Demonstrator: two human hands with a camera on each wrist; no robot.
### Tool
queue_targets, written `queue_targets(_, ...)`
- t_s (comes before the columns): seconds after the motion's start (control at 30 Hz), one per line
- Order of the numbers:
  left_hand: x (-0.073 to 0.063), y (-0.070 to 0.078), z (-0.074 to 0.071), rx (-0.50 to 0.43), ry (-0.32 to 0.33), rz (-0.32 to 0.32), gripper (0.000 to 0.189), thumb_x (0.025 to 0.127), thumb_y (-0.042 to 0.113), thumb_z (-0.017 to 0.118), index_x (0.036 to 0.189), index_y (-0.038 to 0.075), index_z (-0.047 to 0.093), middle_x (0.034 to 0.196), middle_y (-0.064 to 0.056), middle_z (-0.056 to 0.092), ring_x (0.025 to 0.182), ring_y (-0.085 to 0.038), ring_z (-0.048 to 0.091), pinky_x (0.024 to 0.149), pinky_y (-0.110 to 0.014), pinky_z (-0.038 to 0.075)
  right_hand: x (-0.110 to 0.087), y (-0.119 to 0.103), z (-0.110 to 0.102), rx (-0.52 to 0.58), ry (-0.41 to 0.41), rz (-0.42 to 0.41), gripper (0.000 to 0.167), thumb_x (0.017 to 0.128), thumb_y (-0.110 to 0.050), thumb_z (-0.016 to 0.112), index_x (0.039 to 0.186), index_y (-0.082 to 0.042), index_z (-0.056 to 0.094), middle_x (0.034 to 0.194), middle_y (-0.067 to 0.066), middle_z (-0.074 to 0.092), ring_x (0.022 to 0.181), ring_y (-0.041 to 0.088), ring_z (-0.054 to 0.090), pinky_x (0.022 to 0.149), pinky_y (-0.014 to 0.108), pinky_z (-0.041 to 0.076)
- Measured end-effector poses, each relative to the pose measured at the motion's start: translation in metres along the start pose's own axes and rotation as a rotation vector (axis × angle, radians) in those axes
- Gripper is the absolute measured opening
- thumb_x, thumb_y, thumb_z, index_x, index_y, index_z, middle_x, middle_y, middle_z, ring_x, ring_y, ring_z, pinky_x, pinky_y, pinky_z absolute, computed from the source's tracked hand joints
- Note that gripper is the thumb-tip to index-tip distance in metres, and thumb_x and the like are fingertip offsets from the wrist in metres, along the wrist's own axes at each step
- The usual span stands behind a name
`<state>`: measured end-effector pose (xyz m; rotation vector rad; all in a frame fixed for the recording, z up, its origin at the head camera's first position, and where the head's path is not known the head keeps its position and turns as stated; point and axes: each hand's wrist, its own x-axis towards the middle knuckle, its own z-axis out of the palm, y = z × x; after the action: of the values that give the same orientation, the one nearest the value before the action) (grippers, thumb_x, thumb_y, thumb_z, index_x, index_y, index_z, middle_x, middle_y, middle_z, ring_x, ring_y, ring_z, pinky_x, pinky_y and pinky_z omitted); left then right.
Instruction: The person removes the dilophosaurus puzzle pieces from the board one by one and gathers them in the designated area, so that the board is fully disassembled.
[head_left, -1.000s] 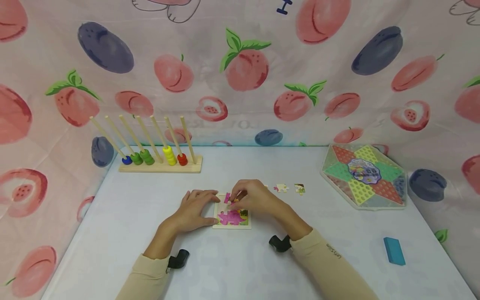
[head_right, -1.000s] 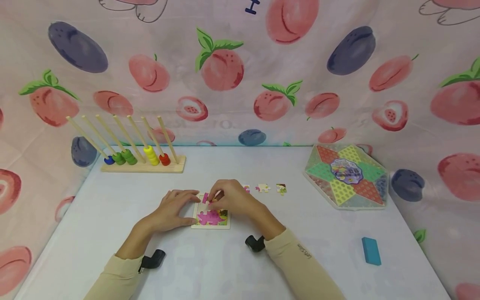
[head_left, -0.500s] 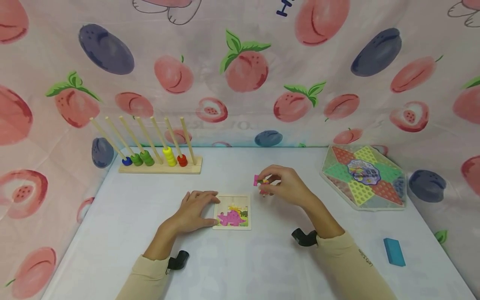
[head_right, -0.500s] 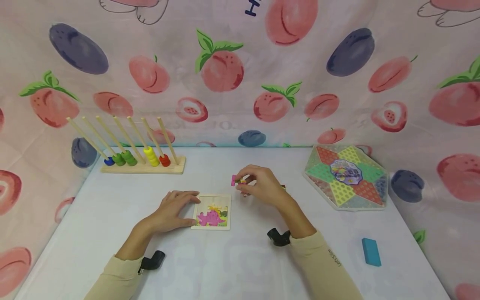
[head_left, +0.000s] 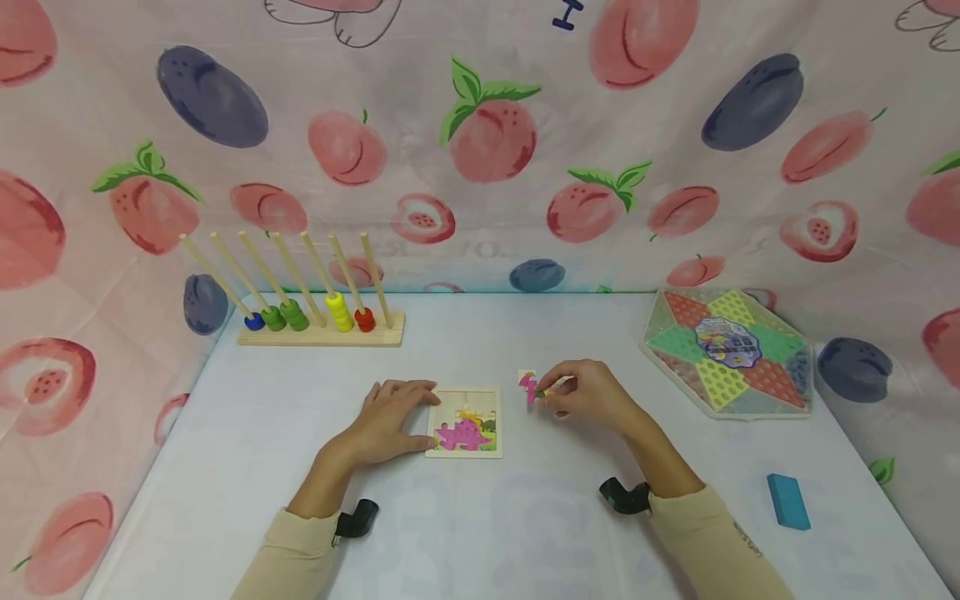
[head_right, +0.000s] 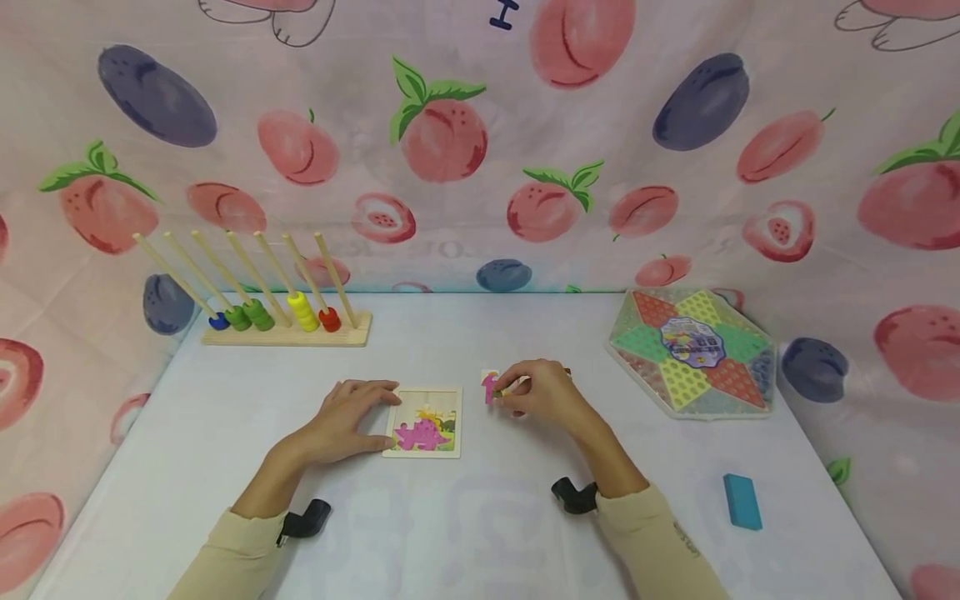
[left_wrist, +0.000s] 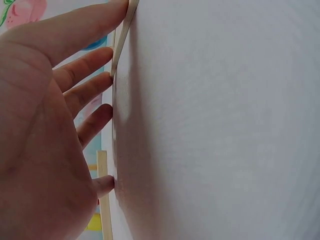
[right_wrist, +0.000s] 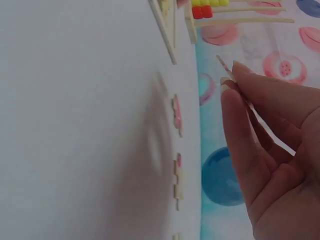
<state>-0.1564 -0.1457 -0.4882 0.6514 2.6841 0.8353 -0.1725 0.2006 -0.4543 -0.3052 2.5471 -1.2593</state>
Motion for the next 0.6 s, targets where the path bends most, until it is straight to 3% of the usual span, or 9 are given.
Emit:
queue_targets(0.17,0.0,-0.001,0.001,0.008,0.001,-0.001,0.053,0.084,0.031,0.083,0.131,0.02,0.062,0.158,-0.002,0.049,0.142,-0.032,0.04,0.122,-0.074,0.009,-0.001,0.005,0.013,-0.045,-0.033,0.001,0.011,0.086,-0.01,0.08,0.096,-0.007,0.076,0.099,0.011,0.074,0.062,0.014,0.07,0.06,0.024,0.058)
queue_targets(0.37,0.001,-0.001,0.001,0.003,0.002,-0.002,0.052,0.084,0.031,0.083,0.131,0.021,0.062,0.158,-0.002,0.049,0.144,-0.033,0.038,0.122,-0.074,0.009,0.002,0.006,0.025,-0.104,-0.018,0.012,0.012,0.084,-0.016,0.083,0.093,-0.011,0.077,0.088,0.005,0.071,0.057,0.011,0.064,0.055,0.023,0.054)
queue_targets(0.6,0.0,0.001,0.0,-0.011,0.002,-0.009,0.052,0.084,0.03,0.083,0.13,0.02,0.062,0.158,-0.003,0.049,0.144,-0.032,0.038,0.123,-0.073,0.009,0.004,0.006,0.029,-0.164,0.003,0.032,0.011,0.082,-0.018,0.085,0.09,-0.014,0.078,0.085,0.001,0.068,0.063,0.01,0.06,0.056,0.021,0.051)
